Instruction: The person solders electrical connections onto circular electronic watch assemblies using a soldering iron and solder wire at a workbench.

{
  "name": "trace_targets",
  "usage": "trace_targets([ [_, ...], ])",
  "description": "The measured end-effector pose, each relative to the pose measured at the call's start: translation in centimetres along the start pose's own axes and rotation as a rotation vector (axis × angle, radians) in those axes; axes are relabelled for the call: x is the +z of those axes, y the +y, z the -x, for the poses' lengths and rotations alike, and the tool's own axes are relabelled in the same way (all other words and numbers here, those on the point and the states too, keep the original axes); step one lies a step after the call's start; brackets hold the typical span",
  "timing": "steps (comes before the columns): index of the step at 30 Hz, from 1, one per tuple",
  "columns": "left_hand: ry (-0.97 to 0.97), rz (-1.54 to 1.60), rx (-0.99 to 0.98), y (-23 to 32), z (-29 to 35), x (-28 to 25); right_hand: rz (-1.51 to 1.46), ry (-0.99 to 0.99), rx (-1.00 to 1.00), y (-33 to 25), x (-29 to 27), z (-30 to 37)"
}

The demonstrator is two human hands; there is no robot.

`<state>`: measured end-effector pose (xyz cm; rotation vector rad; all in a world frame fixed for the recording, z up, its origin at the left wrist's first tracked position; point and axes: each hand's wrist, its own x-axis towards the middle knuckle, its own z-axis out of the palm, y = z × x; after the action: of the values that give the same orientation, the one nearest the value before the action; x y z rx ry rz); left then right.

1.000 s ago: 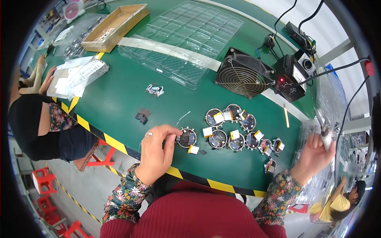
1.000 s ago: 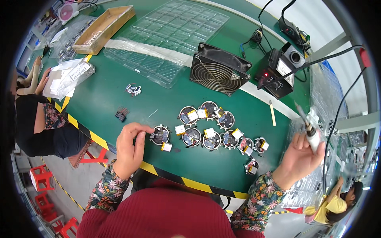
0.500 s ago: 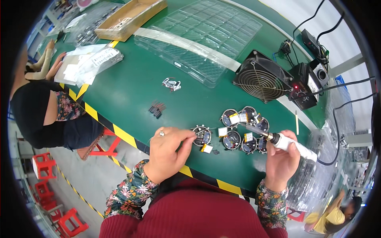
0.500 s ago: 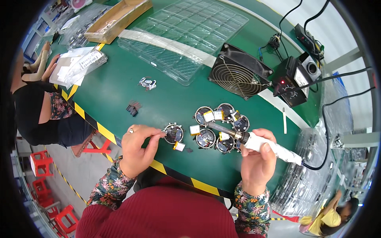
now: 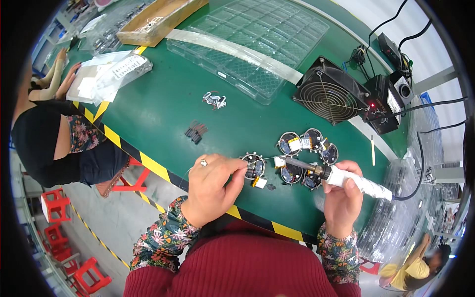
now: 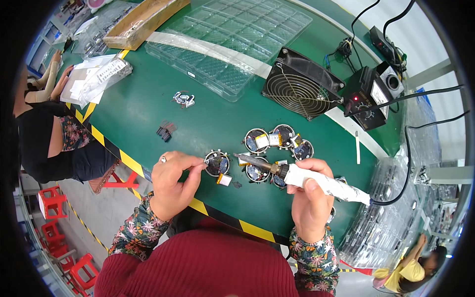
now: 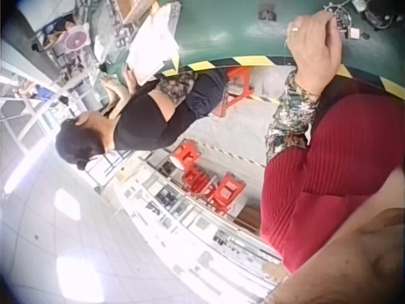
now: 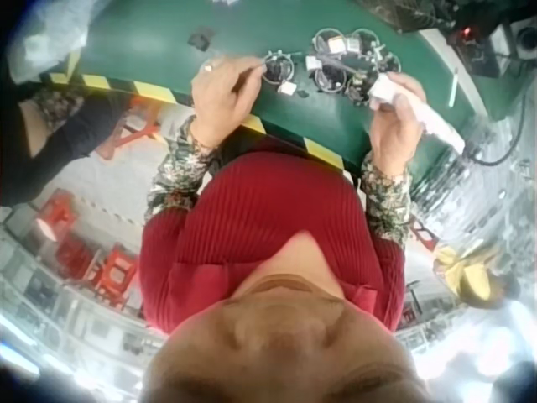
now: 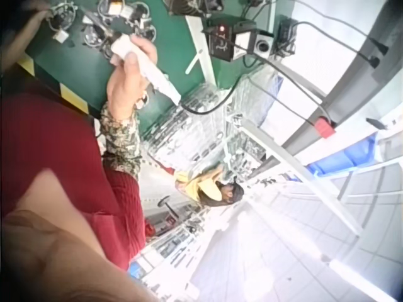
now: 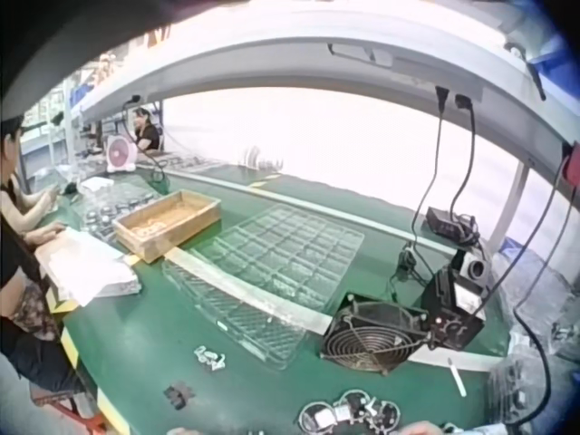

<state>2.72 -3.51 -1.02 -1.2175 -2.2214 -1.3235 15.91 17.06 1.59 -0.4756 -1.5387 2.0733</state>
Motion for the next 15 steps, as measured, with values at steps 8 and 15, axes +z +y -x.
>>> trace_targets([
  [8, -0.015, -0.008, -0.004, 0.02, 0.10, 0.09, -0.020, -0.018, 0.009, 0.15, 0.06, -0.05],
  [15, -0.026, -0.008, -0.012, 0.06, 0.16, 0.14, -0.012, 0.005, 0.028, 0.16, 0.15, 0.07],
])
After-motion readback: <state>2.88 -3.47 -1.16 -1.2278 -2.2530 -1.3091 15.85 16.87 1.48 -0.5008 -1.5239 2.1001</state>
